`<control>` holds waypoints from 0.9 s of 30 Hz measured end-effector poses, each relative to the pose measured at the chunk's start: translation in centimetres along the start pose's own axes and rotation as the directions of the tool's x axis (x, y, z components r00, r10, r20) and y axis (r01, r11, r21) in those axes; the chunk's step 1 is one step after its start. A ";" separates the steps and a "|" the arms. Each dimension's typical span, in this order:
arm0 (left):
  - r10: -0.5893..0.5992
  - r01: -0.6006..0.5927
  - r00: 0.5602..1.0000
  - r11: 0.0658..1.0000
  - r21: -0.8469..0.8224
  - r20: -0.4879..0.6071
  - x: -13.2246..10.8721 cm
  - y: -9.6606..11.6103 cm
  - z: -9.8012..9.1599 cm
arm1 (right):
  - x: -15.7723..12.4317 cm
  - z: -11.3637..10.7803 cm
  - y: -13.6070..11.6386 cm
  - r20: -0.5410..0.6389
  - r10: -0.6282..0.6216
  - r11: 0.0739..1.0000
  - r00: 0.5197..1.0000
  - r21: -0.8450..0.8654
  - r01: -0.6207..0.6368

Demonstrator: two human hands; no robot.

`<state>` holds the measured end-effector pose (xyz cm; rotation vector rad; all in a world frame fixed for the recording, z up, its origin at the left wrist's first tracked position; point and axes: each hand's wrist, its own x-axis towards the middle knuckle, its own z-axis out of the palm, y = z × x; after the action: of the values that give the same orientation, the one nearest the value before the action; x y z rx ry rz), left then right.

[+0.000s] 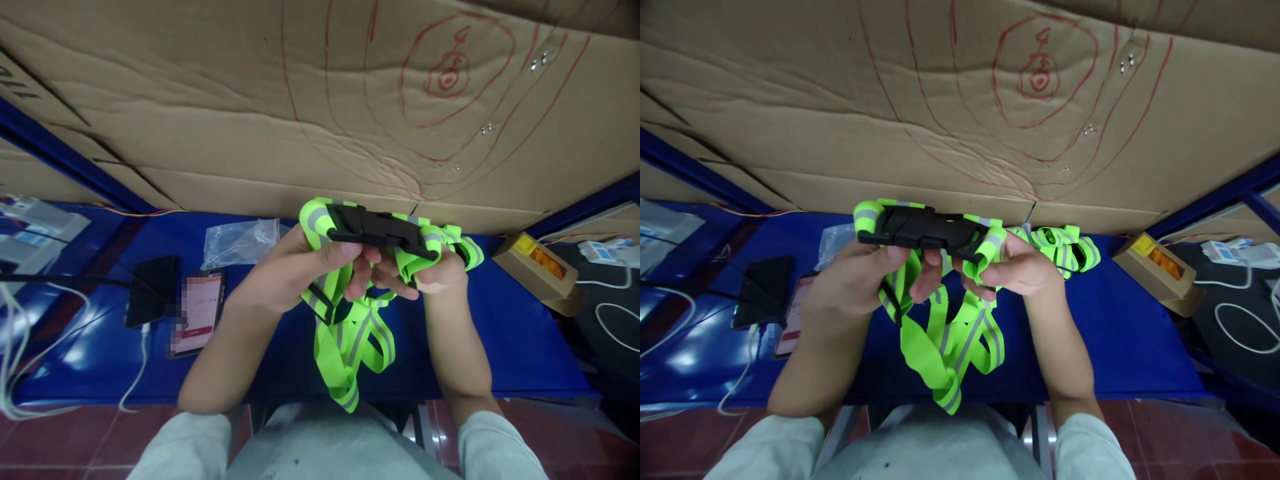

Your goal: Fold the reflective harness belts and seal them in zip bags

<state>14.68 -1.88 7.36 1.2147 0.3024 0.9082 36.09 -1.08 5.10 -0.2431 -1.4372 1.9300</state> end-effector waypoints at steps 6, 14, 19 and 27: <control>-0.076 0.082 0.990 0.995 0.047 -0.118 0.1 -0.1 -0.1 | -0.5 0.0 0.4 -0.122 0.025 0.988 0.992 -0.151 -0.043; -0.072 0.084 0.987 0.993 0.078 -0.142 0.3 0.0 -0.6 | -0.3 1.9 0.2 -0.347 -0.127 0.932 0.929 -0.363 -0.008; -0.024 0.019 0.962 1.000 -0.023 -0.271 1.0 -0.7 0.2 | 0.7 1.8 -0.1 -0.488 -0.126 0.931 0.864 -0.359 -0.067; 0.203 -0.116 0.926 0.955 0.273 -0.319 1.8 -2.8 0.5 | -0.1 0.1 -0.5 -0.578 -0.197 0.913 0.792 -0.402 -0.066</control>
<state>17.38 -1.04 5.47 1.3217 0.6204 1.2591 36.29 -1.16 5.61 -0.9118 -1.3394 1.2821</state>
